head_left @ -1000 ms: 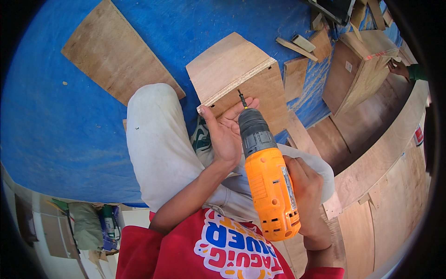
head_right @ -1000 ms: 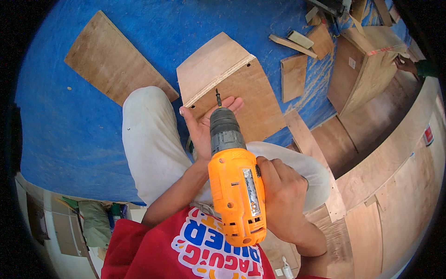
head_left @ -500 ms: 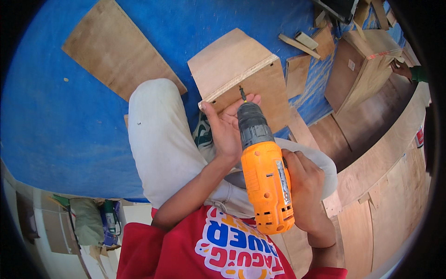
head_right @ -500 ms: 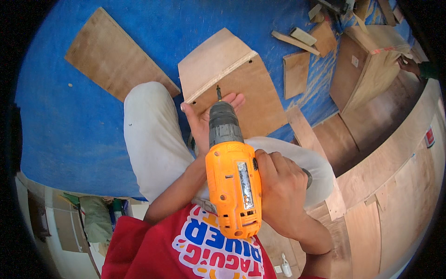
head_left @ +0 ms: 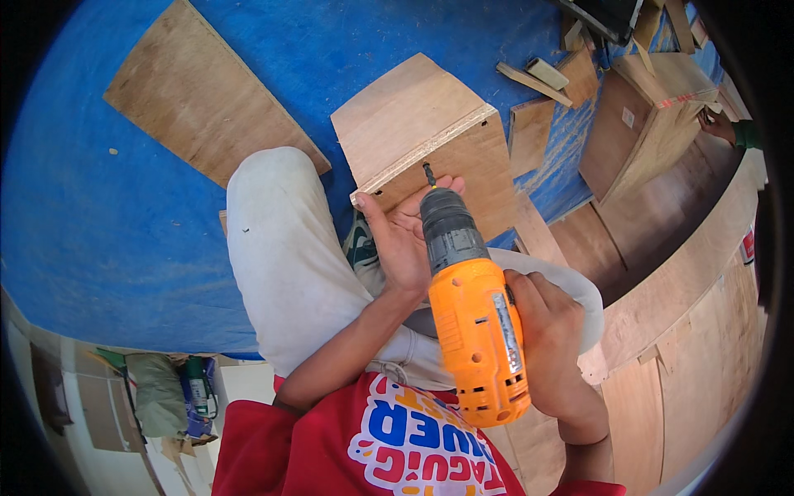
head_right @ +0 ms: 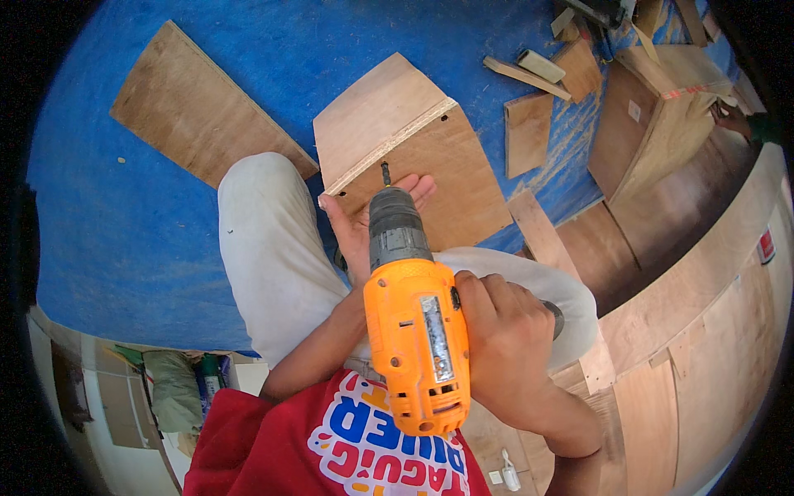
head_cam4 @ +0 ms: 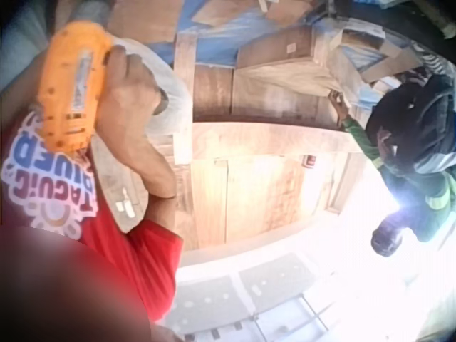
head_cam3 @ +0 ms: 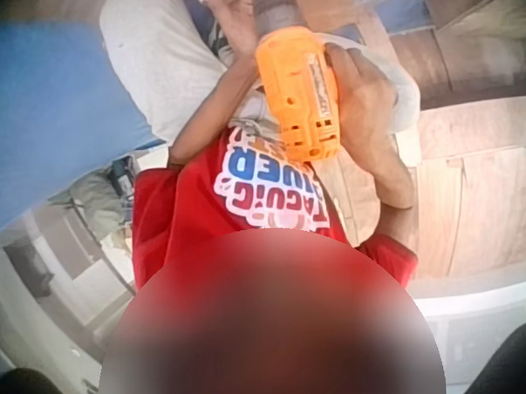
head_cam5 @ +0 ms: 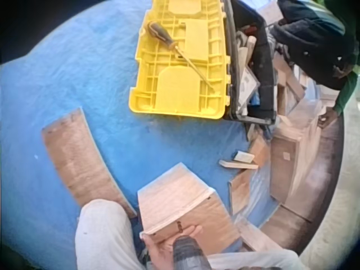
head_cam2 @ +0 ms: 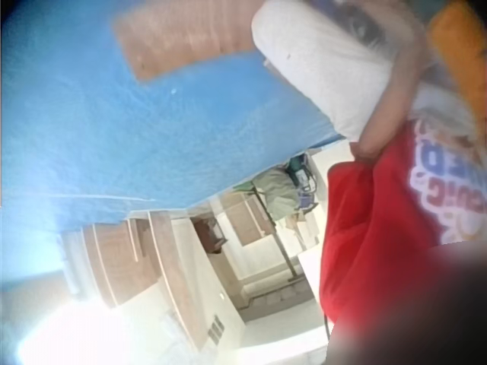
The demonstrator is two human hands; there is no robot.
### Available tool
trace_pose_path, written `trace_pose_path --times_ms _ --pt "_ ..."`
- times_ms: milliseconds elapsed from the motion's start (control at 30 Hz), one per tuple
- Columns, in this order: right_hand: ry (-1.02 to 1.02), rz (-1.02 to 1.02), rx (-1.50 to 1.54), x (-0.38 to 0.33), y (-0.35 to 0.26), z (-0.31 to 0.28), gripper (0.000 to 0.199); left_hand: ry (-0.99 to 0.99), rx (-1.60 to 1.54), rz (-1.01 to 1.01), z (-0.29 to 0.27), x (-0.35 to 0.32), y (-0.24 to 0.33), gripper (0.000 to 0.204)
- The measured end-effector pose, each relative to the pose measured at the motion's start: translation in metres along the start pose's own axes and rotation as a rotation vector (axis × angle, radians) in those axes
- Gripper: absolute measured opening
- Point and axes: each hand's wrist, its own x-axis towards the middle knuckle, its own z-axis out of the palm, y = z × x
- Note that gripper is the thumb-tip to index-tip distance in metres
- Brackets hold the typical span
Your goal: The person assembles a small wooden structure by joining plywood pieces with screws. They use a cordless drill to drive screws, a pencil and ruler to mark measurements, and handle multiple wooden parts on a blue tarp-covered floor.
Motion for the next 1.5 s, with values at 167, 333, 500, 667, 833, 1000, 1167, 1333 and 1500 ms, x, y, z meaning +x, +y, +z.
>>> trace_pose_path --times_ms 167,333,500,667,833,1000,1167,1333,1500 --pt "0.017 -0.029 -0.035 0.003 0.0 0.0 0.04 -0.018 -0.011 -0.007 0.002 0.0 0.002 0.121" --pt "0.024 -0.044 -0.056 0.004 0.001 0.001 0.035 0.006 -0.037 -0.024 0.003 -0.001 0.004 0.12" --pt "0.036 -0.076 -0.108 0.007 0.0 -0.001 0.029 -0.004 -0.032 -0.023 0.005 -0.003 0.005 0.117" --pt "0.036 -0.072 -0.127 0.013 0.001 -0.009 0.028 -0.019 -0.11 -0.039 0.008 -0.003 0.006 0.116" --pt "0.044 -0.128 -0.264 0.014 -0.002 -0.009 0.025 -0.019 -0.013 0.012 0.006 -0.002 0.007 0.116" --pt "0.077 -0.188 -0.338 0.016 0.005 -0.01 0.026 -0.003 -0.035 -0.012 0.003 0.003 0.006 0.117" --pt "0.165 -0.184 -0.205 -0.007 0.027 -0.015 0.02 -0.02 0.041 0.046 0.002 0.002 0.002 0.101" --pt "0.483 -0.183 0.1 -0.037 0.13 -0.06 0.032 0.119 1.111 0.668 0.015 -0.019 0.028 0.03" --pt "0.885 -0.021 -0.198 -0.012 0.265 -0.083 0.027 -0.067 1.565 1.216 0.029 0.026 0.065 0.019"
